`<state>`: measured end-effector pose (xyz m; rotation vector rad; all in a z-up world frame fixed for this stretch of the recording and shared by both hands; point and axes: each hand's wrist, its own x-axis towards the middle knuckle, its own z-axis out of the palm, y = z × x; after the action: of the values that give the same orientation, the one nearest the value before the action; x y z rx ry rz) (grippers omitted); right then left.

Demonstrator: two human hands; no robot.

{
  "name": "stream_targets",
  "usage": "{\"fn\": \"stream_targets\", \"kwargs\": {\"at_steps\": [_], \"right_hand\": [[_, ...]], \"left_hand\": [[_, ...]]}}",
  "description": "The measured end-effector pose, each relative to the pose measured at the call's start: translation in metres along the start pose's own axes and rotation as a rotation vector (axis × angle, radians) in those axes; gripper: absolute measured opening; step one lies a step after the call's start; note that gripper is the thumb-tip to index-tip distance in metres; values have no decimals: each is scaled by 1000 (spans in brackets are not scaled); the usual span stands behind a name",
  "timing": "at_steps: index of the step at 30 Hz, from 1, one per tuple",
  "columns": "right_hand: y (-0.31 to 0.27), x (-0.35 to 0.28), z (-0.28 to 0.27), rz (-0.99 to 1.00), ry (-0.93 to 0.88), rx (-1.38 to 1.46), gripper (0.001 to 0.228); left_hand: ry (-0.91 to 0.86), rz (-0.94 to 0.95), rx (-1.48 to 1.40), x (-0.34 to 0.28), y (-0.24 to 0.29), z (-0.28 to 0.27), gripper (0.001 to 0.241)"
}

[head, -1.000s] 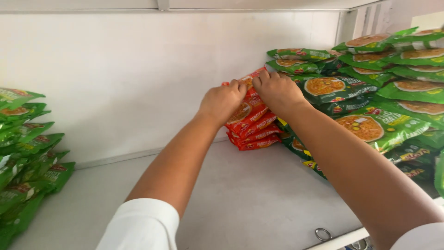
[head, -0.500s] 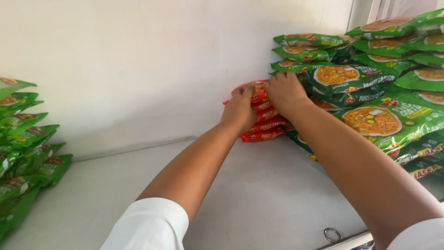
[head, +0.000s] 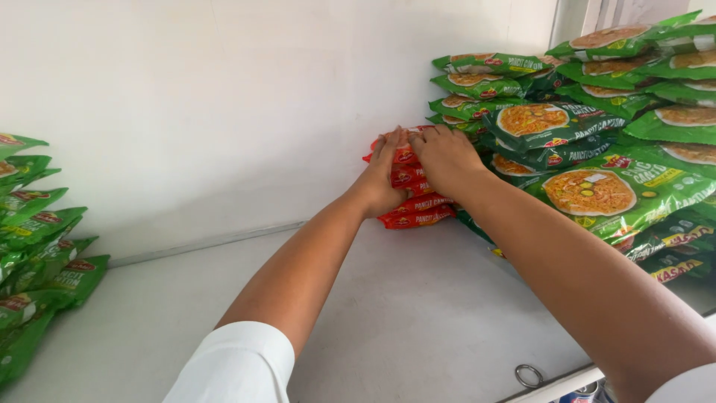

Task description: Take packets of instant noodles from a box and stack them neatly on a store shelf.

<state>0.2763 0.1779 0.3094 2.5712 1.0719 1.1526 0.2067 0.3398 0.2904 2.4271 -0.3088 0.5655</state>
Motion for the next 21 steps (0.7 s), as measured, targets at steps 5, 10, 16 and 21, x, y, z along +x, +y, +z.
{"fn": "stream_targets", "kwargs": {"at_steps": [5, 10, 16, 21], "right_hand": [[-3, -5, -4, 34, -22, 177, 73], [6, -14, -5, -8, 37, 177, 76], [5, -35, -41, -25, -48, 64, 77], [11, -47, -36, -88, -46, -61, 73]], "left_hand": [[65, -3, -9, -3, 8, 2, 127], [119, -84, 224, -16, 35, -6, 112], [170, -138, 348, -13, 33, -12, 108], [81, -227, 329, -18, 37, -10, 124]]}}
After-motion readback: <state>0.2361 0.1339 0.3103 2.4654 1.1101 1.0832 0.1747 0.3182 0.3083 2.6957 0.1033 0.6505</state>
